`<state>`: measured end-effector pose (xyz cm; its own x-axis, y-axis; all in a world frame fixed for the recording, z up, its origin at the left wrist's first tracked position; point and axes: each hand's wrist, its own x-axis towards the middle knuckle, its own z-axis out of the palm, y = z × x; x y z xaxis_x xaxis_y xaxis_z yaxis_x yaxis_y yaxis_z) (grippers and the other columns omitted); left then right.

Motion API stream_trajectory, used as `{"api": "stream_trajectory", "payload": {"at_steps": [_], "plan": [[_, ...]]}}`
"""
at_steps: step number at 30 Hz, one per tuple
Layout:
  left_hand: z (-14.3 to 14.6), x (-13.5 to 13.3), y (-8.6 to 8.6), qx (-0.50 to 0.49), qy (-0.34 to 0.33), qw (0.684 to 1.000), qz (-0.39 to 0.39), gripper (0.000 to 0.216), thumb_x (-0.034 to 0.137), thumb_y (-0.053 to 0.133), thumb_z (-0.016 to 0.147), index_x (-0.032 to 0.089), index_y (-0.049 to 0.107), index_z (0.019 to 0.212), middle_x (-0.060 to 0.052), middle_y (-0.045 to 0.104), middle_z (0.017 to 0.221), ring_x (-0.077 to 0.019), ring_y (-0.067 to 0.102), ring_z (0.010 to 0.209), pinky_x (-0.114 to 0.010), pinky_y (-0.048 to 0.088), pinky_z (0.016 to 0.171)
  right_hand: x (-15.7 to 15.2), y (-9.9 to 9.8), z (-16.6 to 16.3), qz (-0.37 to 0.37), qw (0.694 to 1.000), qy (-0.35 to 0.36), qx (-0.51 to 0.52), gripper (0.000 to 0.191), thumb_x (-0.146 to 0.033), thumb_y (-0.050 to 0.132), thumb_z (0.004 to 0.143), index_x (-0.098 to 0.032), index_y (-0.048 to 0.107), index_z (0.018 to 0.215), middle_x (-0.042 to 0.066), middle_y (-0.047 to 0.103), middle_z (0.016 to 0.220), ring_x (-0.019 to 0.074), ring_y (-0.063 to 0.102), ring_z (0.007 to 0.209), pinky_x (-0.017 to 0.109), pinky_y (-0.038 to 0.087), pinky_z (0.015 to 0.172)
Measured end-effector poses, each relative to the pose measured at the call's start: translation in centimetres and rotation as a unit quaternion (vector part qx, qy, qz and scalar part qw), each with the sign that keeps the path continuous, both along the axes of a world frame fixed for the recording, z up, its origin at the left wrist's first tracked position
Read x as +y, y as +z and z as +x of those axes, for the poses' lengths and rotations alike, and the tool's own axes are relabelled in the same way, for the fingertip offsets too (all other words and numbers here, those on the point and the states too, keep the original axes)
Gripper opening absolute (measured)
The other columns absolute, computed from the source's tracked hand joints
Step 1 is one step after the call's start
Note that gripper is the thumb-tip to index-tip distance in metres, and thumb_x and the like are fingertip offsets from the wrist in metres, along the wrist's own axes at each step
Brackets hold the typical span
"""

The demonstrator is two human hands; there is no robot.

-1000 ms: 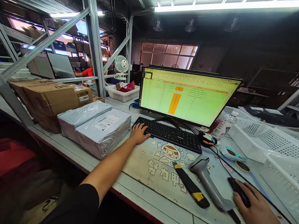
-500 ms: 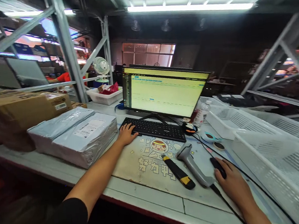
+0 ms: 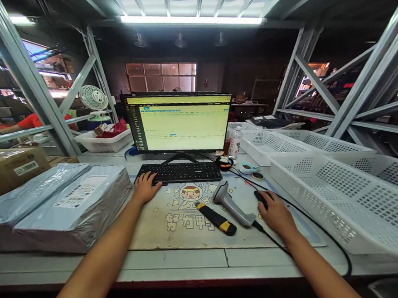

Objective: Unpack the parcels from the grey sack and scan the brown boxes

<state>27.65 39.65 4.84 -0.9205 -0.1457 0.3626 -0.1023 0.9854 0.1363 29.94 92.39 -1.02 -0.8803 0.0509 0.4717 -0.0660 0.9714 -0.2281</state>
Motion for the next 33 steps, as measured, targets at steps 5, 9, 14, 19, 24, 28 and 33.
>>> {"api": "stream_trajectory", "payload": {"at_steps": [5, 9, 14, 19, 24, 28, 33], "plan": [[0.0, -0.1, -0.1, 0.001, 0.0, 1.0, -0.011, 0.062, 0.056, 0.046, 0.1, 0.024, 0.051, 0.153, -0.01, 0.04, 0.164, -0.0354, 0.031, 0.152, -0.052, 0.023, 0.126, -0.6, 0.7, 0.5, 0.0, 1.0, -0.015, -0.012, 0.055, -0.038, 0.038, 0.098, -0.017, 0.061, 0.143, 0.015, 0.055, 0.147, 0.0331, 0.056, 0.132, 0.05, 0.048, 0.111], [0.0, -0.1, -0.1, 0.003, 0.0, 1.0, -0.012, 0.062, 0.056, 0.046, 0.1, 0.024, 0.051, 0.152, -0.009, 0.041, 0.163, -0.0354, 0.032, 0.152, -0.051, 0.024, 0.126, -0.9, 1.2, 0.9, -0.012, 0.999, -0.017, -0.026, 0.055, -0.037, 0.038, 0.098, -0.016, 0.06, 0.144, 0.016, 0.054, 0.149, 0.0321, 0.056, 0.133, 0.049, 0.048, 0.112], [0.1, -0.1, 0.0, 0.0, 0.0, 1.0, -0.005, 0.062, 0.057, 0.045, 0.1, 0.024, 0.051, 0.152, -0.009, 0.04, 0.164, -0.0355, 0.031, 0.152, -0.051, 0.023, 0.126, -0.9, 1.2, 0.9, -0.014, 0.999, -0.016, -0.031, 0.055, -0.037, 0.039, 0.098, -0.017, 0.06, 0.145, 0.014, 0.053, 0.15, 0.032, 0.055, 0.134, 0.048, 0.049, 0.111], [0.0, -0.1, 0.1, -0.012, 0.0, 1.0, -0.003, 0.063, 0.057, 0.045, 0.101, 0.023, 0.05, 0.154, -0.009, 0.038, 0.165, -0.0361, 0.03, 0.153, -0.052, 0.022, 0.127, -0.7, 1.0, 0.7, -0.013, 1.0, -0.011, -0.023, 0.054, -0.035, 0.041, 0.097, -0.016, 0.061, 0.143, 0.015, 0.055, 0.148, 0.0317, 0.056, 0.133, 0.047, 0.048, 0.113], [-0.1, -0.1, -0.1, 0.003, -0.003, 1.0, -0.005, 0.062, 0.055, 0.048, 0.1, 0.022, 0.052, 0.152, -0.01, 0.04, 0.164, -0.0366, 0.032, 0.152, -0.052, 0.023, 0.126, -0.9, 1.3, 0.8, -0.015, 0.999, -0.016, -0.034, 0.054, -0.034, 0.041, 0.098, -0.017, 0.06, 0.145, 0.014, 0.053, 0.15, 0.031, 0.055, 0.134, 0.047, 0.048, 0.113], [-0.1, -0.2, -0.2, 0.007, -0.002, 1.0, -0.005, 0.061, 0.055, 0.049, 0.1, 0.023, 0.053, 0.152, -0.01, 0.041, 0.163, -0.0366, 0.033, 0.152, -0.052, 0.024, 0.126, -0.9, 1.2, 0.8, -0.019, 0.999, -0.018, -0.042, 0.053, -0.035, 0.04, 0.099, -0.019, 0.06, 0.145, 0.014, 0.052, 0.151, 0.031, 0.053, 0.137, 0.047, 0.049, 0.112], [-0.2, -0.3, -0.4, 0.013, -0.003, 1.0, -0.008, 0.061, 0.056, 0.049, 0.1, 0.023, 0.053, 0.151, -0.011, 0.042, 0.163, -0.037, 0.033, 0.151, -0.053, 0.026, 0.125, -0.7, 0.9, 0.6, -0.005, 0.999, -0.019, -0.032, 0.052, -0.035, 0.041, 0.098, -0.019, 0.061, 0.144, 0.013, 0.054, 0.15, 0.0314, 0.054, 0.136, 0.047, 0.05, 0.111]]}}
